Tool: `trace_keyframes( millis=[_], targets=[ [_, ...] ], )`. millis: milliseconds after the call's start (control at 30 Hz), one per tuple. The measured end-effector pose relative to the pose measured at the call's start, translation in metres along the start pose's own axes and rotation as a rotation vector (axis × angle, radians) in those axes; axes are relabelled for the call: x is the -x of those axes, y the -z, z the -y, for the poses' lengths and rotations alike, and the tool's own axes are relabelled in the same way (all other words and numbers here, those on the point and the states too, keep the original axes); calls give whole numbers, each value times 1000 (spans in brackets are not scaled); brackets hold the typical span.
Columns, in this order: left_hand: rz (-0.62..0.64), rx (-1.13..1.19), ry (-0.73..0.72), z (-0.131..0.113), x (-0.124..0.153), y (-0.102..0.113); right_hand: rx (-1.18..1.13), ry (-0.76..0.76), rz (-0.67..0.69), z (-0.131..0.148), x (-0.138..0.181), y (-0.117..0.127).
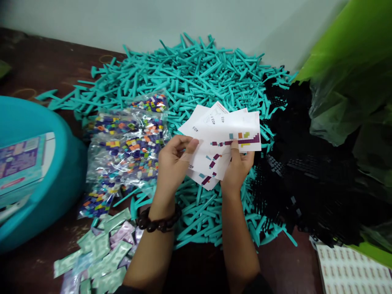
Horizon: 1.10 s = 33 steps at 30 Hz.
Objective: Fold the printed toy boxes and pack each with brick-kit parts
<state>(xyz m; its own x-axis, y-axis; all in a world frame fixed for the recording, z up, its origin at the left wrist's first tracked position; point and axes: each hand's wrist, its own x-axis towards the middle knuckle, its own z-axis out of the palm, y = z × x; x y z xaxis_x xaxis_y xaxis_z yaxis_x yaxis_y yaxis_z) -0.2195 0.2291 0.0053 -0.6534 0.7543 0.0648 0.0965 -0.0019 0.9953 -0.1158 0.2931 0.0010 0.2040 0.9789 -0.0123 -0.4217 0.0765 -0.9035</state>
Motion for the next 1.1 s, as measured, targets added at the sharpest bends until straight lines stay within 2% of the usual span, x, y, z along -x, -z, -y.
trace_keyframes(
  millis=[167, 333, 467, 567, 700, 767, 900, 1100],
  targets=[
    [-30, 161, 43, -1, -3, 9, 67, -54, 73, 1, 1, 0],
    [-105, 78, -5, -1, -3, 10, 17, -56, 104, -1, 5, -2],
    [-108, 35, -13, 0, -3, 9, 55, -16, 98, -3, 5, -1],
    [-57, 56, 16, -2, -3, 10, 64, 25, 63, -4, 4, -1],
    [95, 149, 93, -5, -3, 12, 36, 69, 11, -4, 1, -1],
    [115, 155, 92, -5, -3, 12, 45, 81, 16, -3, 0, -1],
    [57, 82, 90, -2, -2, 10, 76, 90, 40, -2, 0, 0],
    [-34, -34, 0, -1, -1, 7, 93, 116, 39, -5, 1, 0]
  ],
)
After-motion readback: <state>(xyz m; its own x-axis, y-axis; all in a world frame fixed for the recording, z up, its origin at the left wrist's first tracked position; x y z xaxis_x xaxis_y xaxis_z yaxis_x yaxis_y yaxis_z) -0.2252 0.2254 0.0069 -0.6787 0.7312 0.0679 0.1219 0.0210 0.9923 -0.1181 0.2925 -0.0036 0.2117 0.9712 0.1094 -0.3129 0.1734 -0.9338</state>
